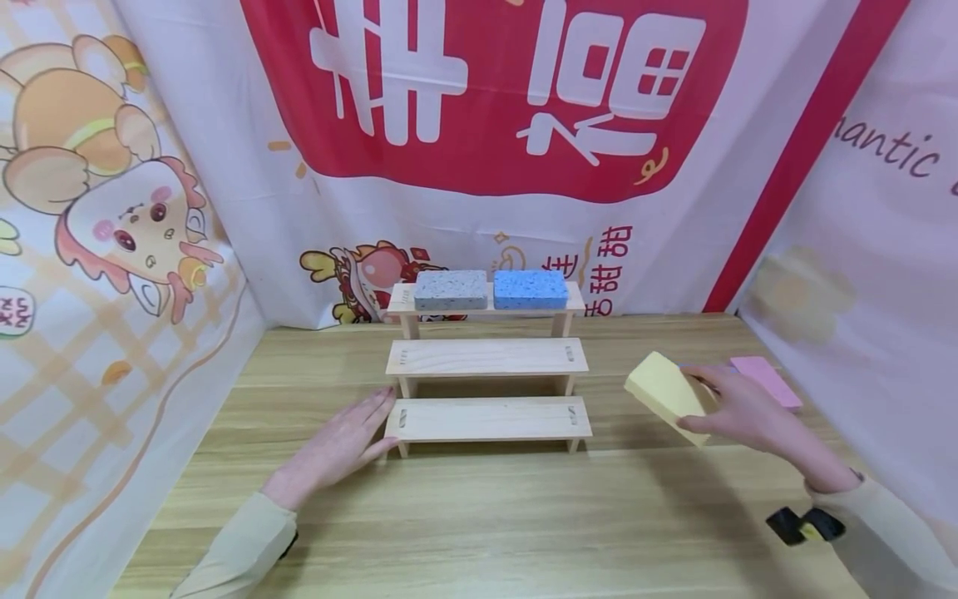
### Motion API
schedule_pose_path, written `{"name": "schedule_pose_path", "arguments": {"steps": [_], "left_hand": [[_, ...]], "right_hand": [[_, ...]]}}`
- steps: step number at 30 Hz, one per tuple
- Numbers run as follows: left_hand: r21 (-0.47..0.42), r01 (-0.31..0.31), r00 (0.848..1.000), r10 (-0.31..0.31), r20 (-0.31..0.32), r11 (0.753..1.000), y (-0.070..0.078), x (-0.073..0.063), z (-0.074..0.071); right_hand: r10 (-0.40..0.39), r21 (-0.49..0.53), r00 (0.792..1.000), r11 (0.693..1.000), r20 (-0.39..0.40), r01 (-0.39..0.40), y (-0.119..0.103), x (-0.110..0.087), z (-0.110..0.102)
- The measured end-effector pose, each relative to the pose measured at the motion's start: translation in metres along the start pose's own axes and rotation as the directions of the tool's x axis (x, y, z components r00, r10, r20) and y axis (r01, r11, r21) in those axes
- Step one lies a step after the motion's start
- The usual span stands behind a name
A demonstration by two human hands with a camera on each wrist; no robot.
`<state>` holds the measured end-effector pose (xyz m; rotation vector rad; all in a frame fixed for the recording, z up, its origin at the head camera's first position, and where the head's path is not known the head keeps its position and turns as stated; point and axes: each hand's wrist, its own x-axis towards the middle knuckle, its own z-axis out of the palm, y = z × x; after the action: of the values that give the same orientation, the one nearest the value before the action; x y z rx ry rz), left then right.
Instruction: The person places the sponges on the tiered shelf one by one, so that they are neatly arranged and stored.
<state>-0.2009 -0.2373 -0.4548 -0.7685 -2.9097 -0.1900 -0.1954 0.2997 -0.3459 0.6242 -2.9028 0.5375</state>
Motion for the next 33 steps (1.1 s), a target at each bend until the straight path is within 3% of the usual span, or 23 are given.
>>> {"name": "schedule_pose_path", "arguments": {"steps": [14, 25, 33], "left_hand": [[0.001, 0.006, 1.0, -0.006, -0.008, 1.0, -0.002, 0.0, 0.001], [-0.01, 0.022, 1.0, -0.022, 0.017, 1.0, -0.001, 0.001, 0.001], [-0.023, 0.027, 0.999, -0.027, 0.023, 0.999, -0.002, 0.001, 0.0]], "right_hand": [[-0.014, 0.053, 0.992, 0.999, 0.122, 0.008, -0.047, 0.046, -0.004], [-0.12, 0.116, 0.975, 0.988, 0.187, 0.099, -0.074, 0.083, 0.007], [-0.203, 0.15, 0.965, 0.972, 0.167, 0.178, -0.084, 0.106, 0.024]]}}
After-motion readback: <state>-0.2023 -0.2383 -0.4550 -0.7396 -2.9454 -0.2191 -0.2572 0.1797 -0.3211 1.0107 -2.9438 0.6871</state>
